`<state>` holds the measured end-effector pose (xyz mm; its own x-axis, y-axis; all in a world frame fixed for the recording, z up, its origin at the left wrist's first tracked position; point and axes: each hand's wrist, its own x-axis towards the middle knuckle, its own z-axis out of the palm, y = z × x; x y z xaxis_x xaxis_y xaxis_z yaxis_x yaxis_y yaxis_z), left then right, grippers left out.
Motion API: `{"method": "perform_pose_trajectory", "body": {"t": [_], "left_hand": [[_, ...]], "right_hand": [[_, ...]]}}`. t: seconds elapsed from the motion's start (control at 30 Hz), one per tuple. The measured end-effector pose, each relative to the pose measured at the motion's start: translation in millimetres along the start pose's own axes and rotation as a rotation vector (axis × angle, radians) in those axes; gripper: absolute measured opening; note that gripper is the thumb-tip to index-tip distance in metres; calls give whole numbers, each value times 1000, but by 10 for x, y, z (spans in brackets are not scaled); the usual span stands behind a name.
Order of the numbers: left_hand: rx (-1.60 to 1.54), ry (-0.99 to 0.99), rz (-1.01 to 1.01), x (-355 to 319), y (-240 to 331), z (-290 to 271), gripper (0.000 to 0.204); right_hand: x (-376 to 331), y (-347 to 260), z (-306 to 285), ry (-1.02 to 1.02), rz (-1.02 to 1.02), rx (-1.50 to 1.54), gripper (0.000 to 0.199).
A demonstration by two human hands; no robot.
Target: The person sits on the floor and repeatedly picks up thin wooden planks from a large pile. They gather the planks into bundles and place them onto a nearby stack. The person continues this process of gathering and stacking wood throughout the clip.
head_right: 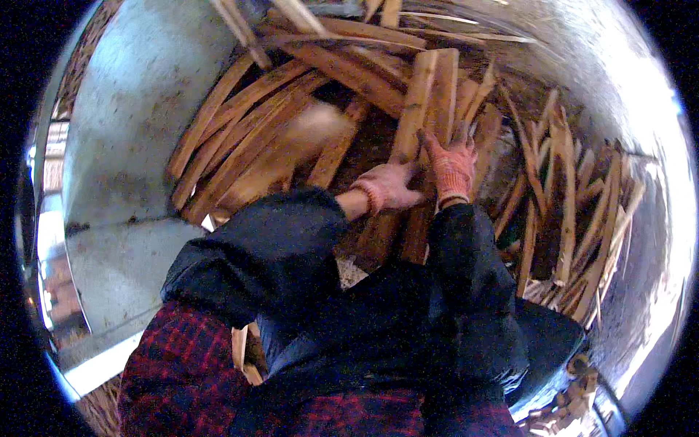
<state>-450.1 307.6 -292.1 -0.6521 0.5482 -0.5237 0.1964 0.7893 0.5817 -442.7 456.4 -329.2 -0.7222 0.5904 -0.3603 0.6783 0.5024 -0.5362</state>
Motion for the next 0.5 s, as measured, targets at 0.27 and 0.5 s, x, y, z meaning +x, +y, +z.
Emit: {"method": "perform_pose_trajectory", "body": {"t": [0.27, 0.5], "left_hand": [[54, 594, 133, -695, -653, -858, 75], [562, 313, -381, -1189, -2078, -437, 80]], "right_hand": [[-80, 142, 335, 71, -153, -4, 109], [18, 164, 404, 52, -81, -82, 107]]}}
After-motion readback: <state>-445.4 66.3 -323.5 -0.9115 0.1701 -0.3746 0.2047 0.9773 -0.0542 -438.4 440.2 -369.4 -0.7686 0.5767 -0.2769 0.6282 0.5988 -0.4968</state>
